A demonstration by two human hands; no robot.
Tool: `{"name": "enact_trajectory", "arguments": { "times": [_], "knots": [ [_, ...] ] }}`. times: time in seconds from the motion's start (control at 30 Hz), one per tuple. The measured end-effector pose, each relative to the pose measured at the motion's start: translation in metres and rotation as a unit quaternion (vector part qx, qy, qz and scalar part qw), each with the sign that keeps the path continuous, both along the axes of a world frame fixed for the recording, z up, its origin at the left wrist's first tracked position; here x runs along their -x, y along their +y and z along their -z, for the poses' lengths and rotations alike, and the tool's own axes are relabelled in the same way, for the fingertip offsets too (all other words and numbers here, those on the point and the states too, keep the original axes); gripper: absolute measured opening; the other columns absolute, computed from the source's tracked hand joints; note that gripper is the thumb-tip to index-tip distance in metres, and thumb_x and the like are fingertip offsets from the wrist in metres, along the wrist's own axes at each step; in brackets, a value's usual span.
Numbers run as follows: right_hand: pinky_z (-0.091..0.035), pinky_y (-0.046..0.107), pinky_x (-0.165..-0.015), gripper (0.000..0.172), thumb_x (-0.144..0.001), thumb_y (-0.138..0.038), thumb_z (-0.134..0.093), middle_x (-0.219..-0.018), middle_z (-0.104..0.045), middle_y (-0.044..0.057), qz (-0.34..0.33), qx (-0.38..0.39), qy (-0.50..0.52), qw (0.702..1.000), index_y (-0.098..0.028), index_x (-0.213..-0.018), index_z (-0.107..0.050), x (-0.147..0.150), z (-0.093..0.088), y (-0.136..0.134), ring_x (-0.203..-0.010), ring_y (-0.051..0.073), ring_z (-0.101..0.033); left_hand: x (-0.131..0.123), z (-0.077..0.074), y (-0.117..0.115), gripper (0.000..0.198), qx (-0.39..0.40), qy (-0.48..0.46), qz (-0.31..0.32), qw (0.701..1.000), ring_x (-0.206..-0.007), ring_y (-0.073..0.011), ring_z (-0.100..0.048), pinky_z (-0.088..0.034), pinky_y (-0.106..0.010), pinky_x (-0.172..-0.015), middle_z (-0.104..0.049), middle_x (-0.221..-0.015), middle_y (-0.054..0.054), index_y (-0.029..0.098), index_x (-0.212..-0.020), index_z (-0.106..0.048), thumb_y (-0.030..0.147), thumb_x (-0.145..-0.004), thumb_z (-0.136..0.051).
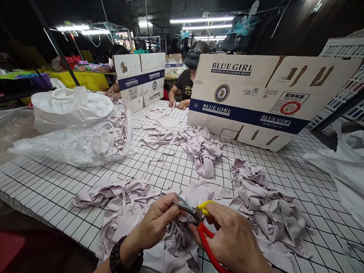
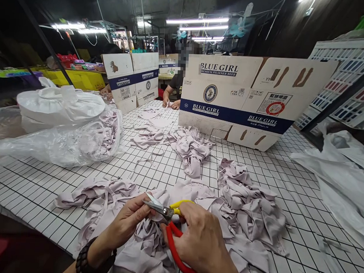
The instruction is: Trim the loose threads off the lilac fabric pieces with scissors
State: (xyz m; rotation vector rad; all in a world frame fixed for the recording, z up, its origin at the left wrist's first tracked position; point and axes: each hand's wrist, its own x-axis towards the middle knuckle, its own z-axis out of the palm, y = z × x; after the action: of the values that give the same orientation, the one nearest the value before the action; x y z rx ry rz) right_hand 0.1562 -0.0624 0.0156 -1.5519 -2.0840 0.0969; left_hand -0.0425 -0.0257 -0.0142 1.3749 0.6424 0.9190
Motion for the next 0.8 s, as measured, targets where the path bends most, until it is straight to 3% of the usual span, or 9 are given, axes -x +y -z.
{"name": "enact_trajectory", "arguments": {
  "times": [0.3,0.8],
  "knots": [
    [-0.027,0.020,-0.046,0.034,-0.071,-0.041,-0.069,-0.051,-0.045,-0.006,0.001,0.050,0.040,0.998,-0.021,-0.059,-0.044,-0.0004,0.0013,-0.0010,-0.045,0.009,-0.040,0.0016,-0.0059,-0.0006,0.034,-0.037,0.046,-0.003,0.998,-0.075,-0.0148,-0.047,-0.037,-0.027,-0.071,-0.051,-0.079,-0.002,0.015,-0.083,-0.062,0.043,-0.097,-0.046],
    [-0.026,0.019,-0.043,0.037,-0.074,-0.042,-0.064,-0.049,-0.045,-0.006,-0.007,0.034,0.059,0.998,-0.021,-0.056,-0.040,0.0000,0.0069,0.0005,-0.043,0.008,-0.040,0.0000,-0.0019,-0.0004,0.034,-0.010,0.009,0.003,1.000,-0.074,-0.0145,-0.045,-0.036,-0.026,-0.070,-0.050,-0.079,-0.002,0.015,-0.081,-0.063,0.042,-0.097,-0.048]
  ]
}}
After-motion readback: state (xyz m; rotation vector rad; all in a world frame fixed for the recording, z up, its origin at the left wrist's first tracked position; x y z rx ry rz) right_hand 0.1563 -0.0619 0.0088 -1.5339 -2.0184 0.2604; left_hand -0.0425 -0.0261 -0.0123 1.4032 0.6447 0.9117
